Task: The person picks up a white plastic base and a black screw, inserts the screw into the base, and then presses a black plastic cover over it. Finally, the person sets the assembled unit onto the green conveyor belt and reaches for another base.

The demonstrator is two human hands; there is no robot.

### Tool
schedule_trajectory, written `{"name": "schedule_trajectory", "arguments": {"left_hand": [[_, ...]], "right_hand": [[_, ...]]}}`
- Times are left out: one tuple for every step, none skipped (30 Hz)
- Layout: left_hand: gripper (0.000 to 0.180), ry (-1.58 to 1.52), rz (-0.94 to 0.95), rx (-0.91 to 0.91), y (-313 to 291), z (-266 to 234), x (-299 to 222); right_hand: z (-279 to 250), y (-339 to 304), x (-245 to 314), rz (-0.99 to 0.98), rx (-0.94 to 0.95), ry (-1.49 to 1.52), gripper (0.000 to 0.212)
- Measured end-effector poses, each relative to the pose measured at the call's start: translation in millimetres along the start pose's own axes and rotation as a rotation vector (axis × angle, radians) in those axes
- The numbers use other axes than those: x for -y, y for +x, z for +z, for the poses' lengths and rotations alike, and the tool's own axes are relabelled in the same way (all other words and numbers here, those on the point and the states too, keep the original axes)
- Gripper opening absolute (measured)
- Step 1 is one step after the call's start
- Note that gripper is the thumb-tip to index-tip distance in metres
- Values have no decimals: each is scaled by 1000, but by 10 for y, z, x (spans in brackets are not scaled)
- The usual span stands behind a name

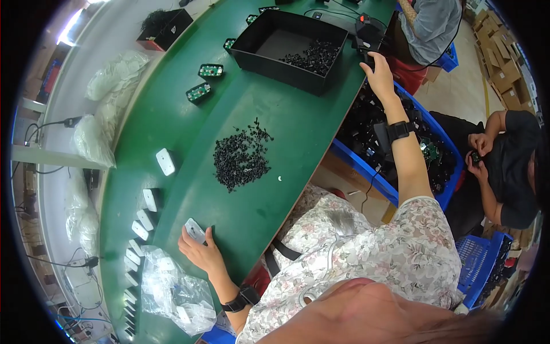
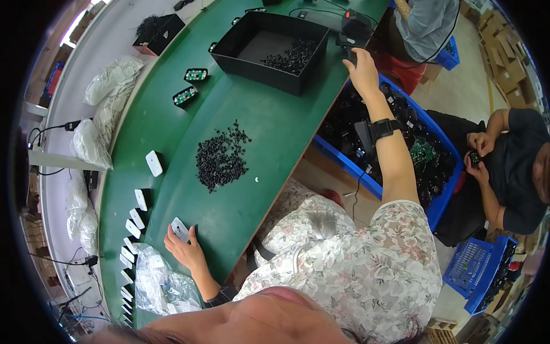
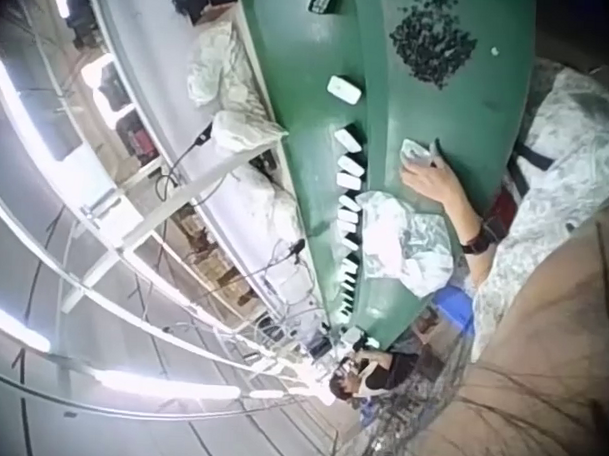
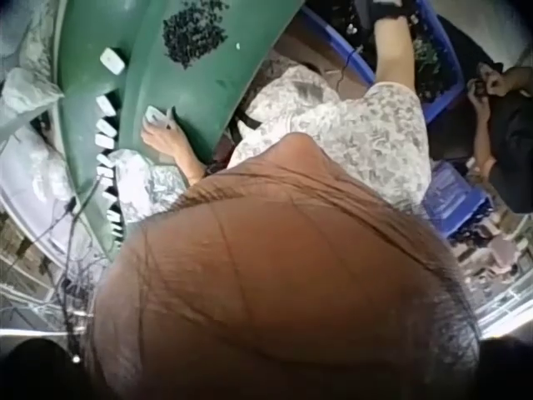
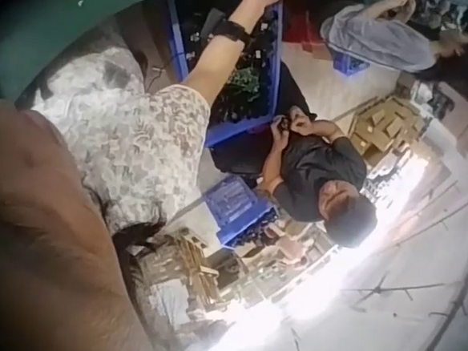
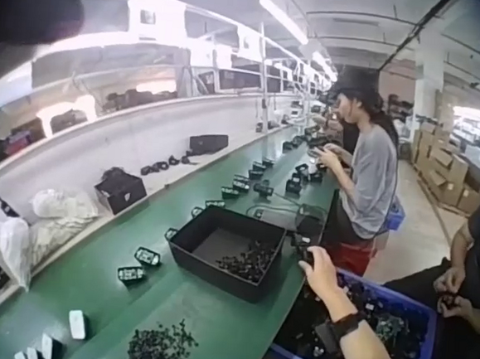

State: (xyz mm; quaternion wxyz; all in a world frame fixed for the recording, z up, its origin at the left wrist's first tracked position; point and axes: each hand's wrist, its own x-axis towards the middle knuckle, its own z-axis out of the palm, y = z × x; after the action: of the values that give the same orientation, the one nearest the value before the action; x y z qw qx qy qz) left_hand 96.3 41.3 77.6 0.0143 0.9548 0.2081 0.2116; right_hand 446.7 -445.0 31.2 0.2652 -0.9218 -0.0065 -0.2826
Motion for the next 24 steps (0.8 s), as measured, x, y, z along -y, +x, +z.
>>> {"name": "schedule_trajectory", "arguments": {"left_hand": [[59,-2,10,-12,1,4,-3],[59,0,3,-8,-6,13,-4],[58,1,-5,-5,-8,24,-5],[58,-2,4,-16,-27,32,-5],[57,-7,-10,-22,-42,45,-5],[55,-14,-24,-28,-53,57,3],[55,-17,-17,-39,-75,58,27],[54,-23,-10,-66,-80,70,36],[52,-28,-8,-94,-99,81,44],[52,-36,2,-107,-121,105,56],[50,-27,11,-103,-115,122,83],[49,-19,19,-100,-112,139,109],[47,-12,24,-104,-128,149,143],[47,-19,40,-114,-127,144,155],[47,-18,36,-101,-119,137,161],[46,-12,21,-88,-139,141,167],[45,-11,0,-65,-122,133,134],[45,-4,2,-71,-124,111,107],[45,0,-11,-65,-115,104,108],[44,4,-27,-61,-99,100,98],[44,4,-20,-61,-94,105,108],[46,13,-13,-69,-99,107,142],[48,24,-10,-78,-97,120,173],[48,27,-5,-78,-92,130,200]], "right_hand": [[-5,34,-25,5,-15,3,45],[-2,92,-64,2,27,2,44],[-11,149,-93,-2,67,1,44],[-36,197,-60,1,53,3,44],[-39,251,-9,-2,56,-107,44],[-36,297,55,-4,58,-218,44],[-6,302,167,-162,-245,-398,38],[-56,341,355,-158,-261,-395,38],[-173,383,605,-302,-267,-294,37],[-257,385,780,-442,-272,-201,38],[-209,367,861,-529,-226,-162,35],[-132,330,901,-614,-179,-125,33],[-55,259,961,-600,-84,-96,26],[-67,179,1055,-582,12,-70,19],[-104,100,1142,-576,-10,-113,15],[-131,10,1274,-579,-26,-150,10],[-156,-66,1338,-577,-27,-175,9],[-176,-129,1425,-588,-27,-178,8],[-209,-210,1498,-577,11,-154,11],[-234,-257,1566,-568,48,-130,15],[-246,-313,1639,-592,64,-80,20],[-261,-362,1708,-615,80,-33,26],[-266,-360,1772,-660,11,21,36],[-353,-325,1792,-656,-10,108,35]]}}
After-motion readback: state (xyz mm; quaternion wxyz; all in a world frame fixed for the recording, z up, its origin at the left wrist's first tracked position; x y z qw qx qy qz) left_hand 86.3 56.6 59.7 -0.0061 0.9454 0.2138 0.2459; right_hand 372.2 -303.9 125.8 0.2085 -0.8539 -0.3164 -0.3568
